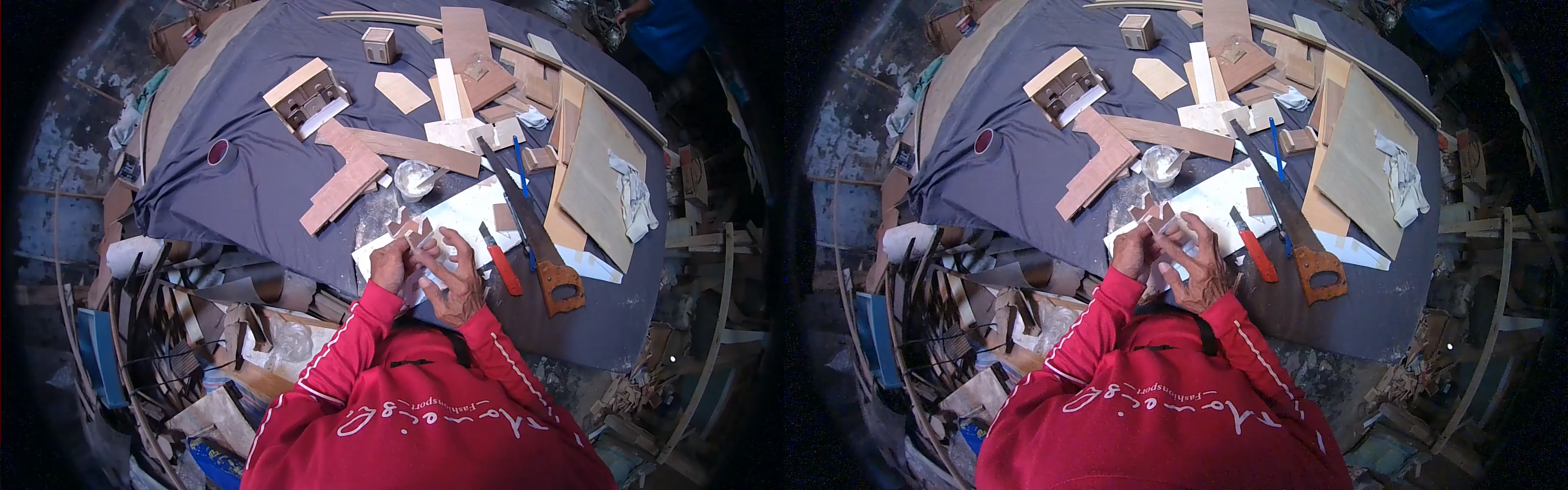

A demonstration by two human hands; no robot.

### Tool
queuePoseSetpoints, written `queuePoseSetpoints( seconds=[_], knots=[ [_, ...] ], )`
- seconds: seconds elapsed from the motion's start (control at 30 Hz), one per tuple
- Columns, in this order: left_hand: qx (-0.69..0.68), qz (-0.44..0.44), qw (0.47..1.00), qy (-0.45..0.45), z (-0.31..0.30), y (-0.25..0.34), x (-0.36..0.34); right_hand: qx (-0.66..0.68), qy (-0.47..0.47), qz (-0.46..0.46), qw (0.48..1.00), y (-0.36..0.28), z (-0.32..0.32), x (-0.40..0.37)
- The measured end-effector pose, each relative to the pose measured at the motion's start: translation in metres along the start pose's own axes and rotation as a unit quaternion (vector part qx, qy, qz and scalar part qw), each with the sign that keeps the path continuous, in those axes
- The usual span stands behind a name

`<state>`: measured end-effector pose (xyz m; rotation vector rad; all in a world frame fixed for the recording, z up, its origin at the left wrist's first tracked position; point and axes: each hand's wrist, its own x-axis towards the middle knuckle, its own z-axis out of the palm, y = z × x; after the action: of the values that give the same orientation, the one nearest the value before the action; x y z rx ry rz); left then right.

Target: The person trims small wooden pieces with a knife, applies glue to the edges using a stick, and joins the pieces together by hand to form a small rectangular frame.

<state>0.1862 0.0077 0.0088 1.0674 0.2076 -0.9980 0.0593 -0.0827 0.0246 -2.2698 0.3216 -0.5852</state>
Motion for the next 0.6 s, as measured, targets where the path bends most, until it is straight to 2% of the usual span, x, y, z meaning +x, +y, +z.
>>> queuePoseSetpoints(
  seconds=[0.07,0.2,0.33,0.53,0.6],
  knots=[
    [-0.013,0.005,1.000,-0.011,-0.001,-0.001,0.002,0.006,-0.008,-0.029,1.000,-0.001,-0.003,0.000],
    [-0.039,-0.008,0.999,-0.027,-0.006,-0.004,0.006,0.002,0.086,0.055,0.995,0.002,0.001,0.000],
    [-0.034,-0.011,0.999,-0.036,-0.005,-0.004,0.004,-0.049,0.063,0.068,0.994,0.007,-0.004,0.003],
    [-0.032,0.006,0.999,-0.036,-0.003,-0.005,0.002,-0.125,0.061,0.014,0.990,0.018,-0.005,0.004],
    [-0.025,-0.002,0.999,-0.027,-0.001,-0.002,-0.001,-0.112,0.070,0.036,0.991,0.017,-0.006,0.003]
  ],
)
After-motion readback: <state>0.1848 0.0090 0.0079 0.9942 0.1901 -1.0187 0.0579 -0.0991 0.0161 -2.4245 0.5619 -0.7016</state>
